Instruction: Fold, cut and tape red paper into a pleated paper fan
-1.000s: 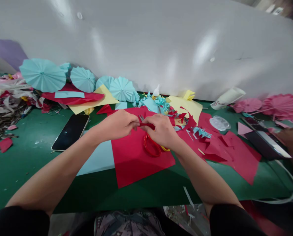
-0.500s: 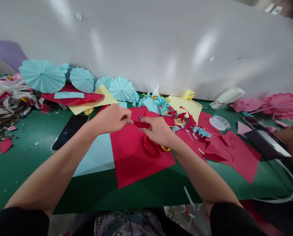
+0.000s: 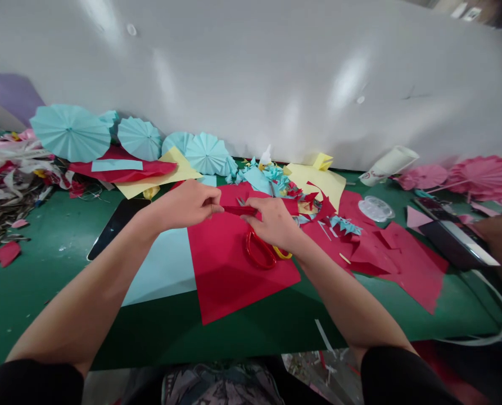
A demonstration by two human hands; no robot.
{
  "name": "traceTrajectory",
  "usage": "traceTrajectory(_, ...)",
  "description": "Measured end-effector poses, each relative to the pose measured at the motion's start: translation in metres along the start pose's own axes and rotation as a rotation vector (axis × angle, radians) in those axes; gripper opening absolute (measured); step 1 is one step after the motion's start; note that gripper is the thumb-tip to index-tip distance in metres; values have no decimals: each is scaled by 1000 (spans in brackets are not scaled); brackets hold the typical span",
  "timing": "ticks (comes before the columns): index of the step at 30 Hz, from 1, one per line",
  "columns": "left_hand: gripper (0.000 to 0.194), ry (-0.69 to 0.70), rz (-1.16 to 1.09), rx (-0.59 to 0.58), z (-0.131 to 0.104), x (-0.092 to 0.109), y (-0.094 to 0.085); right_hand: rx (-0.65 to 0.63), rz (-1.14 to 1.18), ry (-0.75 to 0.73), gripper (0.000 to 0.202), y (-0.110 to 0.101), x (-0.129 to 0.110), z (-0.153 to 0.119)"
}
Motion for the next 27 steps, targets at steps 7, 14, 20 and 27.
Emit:
traceTrajectory(7, 17, 63, -127, -110, -1, 4, 15, -74, -279, -164, 16, 14, -1, 0)
traceTrajectory(14, 10, 76, 71, -71, 1, -2, 40, -189, -461, -205, 27, 21, 6, -6)
traceTrajectory(20, 11, 43, 206, -224, -4, -11, 60, -423, -458, -116, 28, 22, 19, -13)
traceTrajectory(27, 12, 33, 233, -260, -14, -7, 55, -469, -457, 10, 24, 18, 31, -20)
Point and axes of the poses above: each hand's wrist, its own z-axis towards the middle knuckle, its own y-axis out of the palm, x = y × z, the point moved 3 cm from there along z, towards the middle knuckle, and after that the axes turned 12 degrees about x, right-handed, at the moved point
